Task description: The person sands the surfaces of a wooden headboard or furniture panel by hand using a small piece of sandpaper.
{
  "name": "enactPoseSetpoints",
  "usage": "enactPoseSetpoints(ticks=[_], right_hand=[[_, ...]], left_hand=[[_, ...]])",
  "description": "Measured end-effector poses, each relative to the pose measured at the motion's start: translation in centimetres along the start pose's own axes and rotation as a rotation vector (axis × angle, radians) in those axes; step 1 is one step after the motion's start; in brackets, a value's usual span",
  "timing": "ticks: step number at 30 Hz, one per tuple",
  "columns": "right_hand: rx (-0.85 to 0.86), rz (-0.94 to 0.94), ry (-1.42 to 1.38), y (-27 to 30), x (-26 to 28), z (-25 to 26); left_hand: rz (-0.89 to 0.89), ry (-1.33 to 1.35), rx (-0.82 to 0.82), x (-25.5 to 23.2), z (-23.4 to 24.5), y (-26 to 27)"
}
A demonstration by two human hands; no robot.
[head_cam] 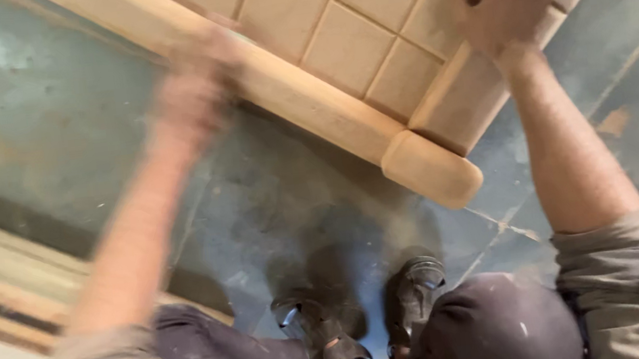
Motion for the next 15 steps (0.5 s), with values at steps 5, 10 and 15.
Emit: enactPoseSetpoints(ticks=[5,10,15], right_hand=[[0.021,-0.079,-0.034,-0.4,-0.3,-0.8],[0.035,-0.038,-0.019,0.3,-0.1,0.0],[0.036,-0.021,-0.035,-0.5,0.5,0.4]], left_hand=[[0.301,-0.073,0.041,3.8,1.2,-0.2],[-0.141,-0.319,0.146,-21.4,-6.5,-2.7],[-0.291,-0.113,-0.004,-14.3,-4.3,-1.3]])
Point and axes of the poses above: each hand's wrist, its own y-axis away from the middle knuckle, its own z-axis out of the back of the hand, x = y × z, the point moved 8 cm from there along -y, towards the middle knuckle, and after that the axes turned 3 degrees about -z, right-handed, at the moved point
